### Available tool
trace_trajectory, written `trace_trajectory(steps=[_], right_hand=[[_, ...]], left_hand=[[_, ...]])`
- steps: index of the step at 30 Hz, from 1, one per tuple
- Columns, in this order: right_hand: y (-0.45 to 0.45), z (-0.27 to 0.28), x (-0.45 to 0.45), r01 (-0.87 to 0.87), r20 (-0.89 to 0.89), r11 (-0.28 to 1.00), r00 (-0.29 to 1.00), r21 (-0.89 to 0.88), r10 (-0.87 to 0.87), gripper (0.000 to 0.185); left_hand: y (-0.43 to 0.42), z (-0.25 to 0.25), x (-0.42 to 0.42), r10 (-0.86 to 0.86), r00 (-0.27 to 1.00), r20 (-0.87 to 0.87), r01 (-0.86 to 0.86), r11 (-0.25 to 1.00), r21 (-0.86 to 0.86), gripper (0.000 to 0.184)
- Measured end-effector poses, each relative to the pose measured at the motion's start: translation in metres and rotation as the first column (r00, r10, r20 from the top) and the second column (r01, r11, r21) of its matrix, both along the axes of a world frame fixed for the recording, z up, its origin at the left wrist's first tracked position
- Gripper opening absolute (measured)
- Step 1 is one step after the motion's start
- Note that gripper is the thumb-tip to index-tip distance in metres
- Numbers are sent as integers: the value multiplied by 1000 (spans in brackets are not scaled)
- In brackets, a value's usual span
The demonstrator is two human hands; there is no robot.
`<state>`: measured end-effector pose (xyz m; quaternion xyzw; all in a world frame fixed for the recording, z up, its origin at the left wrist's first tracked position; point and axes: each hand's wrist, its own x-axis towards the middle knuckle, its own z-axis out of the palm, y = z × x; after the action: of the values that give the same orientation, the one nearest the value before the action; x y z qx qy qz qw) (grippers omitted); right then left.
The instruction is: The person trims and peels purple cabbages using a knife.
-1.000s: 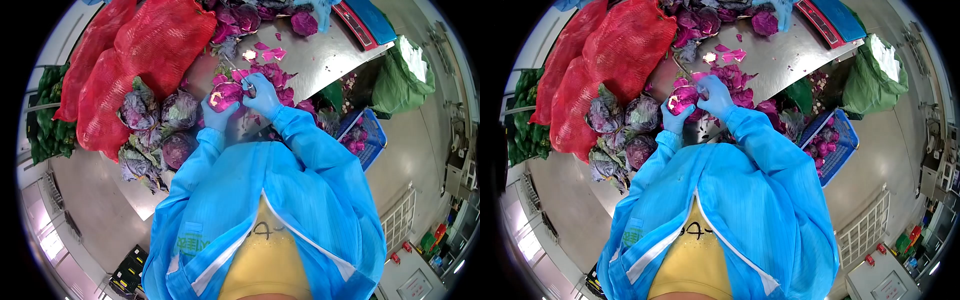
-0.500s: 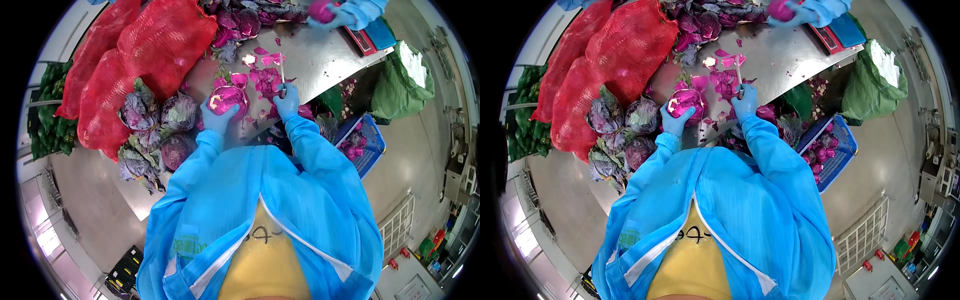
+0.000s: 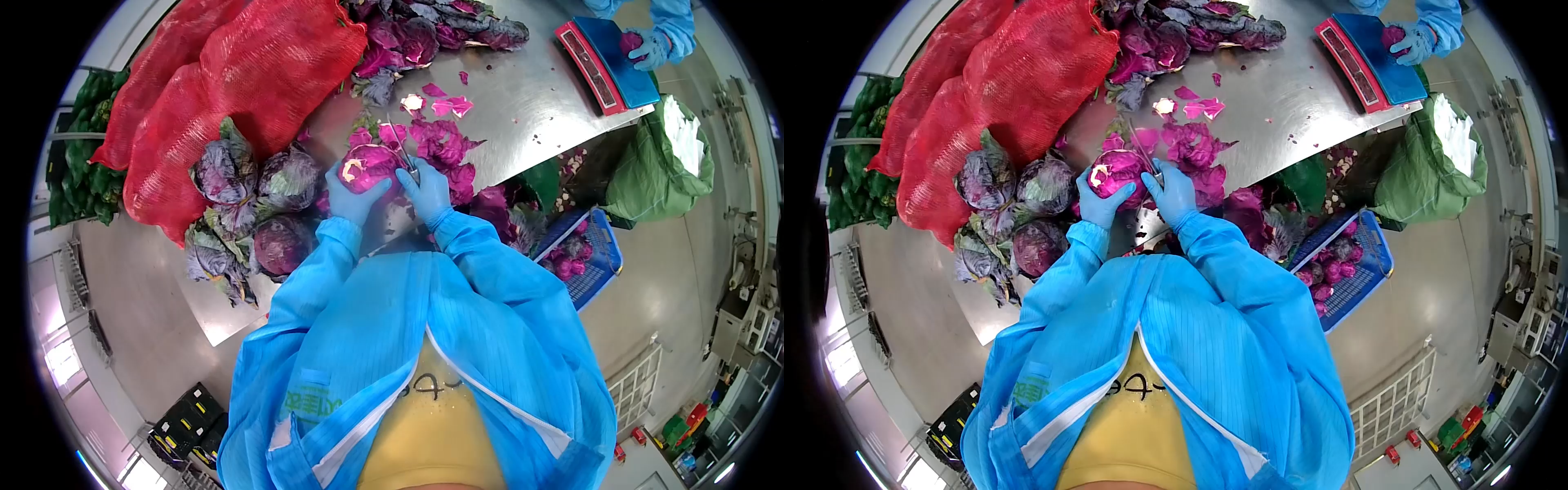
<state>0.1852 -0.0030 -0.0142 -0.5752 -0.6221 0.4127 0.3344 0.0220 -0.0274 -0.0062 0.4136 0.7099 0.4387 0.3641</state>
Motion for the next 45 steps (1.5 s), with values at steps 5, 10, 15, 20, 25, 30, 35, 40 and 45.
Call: trace_trajectory(steps=[5, 10, 15, 20, 25, 30, 35, 40, 45], right_hand=[[-7, -16, -7, 84, 1, 979, 996, 187, -86, 28], [3, -29, -10, 157, -188, 987, 971, 26, -149, 24], [2, -26, -14, 186, -236, 982, 955, -2, -182, 24], [3, -21, -21, 261, -365, 962, 891, -77, -271, 20], [7, -11, -20, 253, -474, 936, 811, -244, -343, 20], [2, -27, -14, 195, -670, 908, 621, -371, -407, 22], [24, -67, -11, 446, -463, 846, 708, -293, -533, 22], [60, -55, 14, 551, -252, 816, 776, -177, -578, 22], [62, -14, 10, 463, -132, 856, 886, 228, -444, 39]], left_hand=[[-4, 3, 4, 23, 1000, 2, -23, 1000, 8, 102], [2, -4, -6, 64, 988, 138, -64, 998, -7, 96], [4, -12, -14, 40, 984, 172, -38, 999, -17, 97], [4, -20, -21, 31, 977, 209, -22, 999, -42, 97], [6, -19, -25, 38, 965, 260, -17, 997, -82, 95], [5, -6, -27, -13, 962, 274, 43, 994, -102, 93], [1, -2, -24, -27, 959, 282, 45, 997, -57, 94], [-12, -30, -34, -202, 972, 119, 189, 976, 112, 104], [-22, -4, -28, -307, 951, 15, 304, 946, 108, 107]])
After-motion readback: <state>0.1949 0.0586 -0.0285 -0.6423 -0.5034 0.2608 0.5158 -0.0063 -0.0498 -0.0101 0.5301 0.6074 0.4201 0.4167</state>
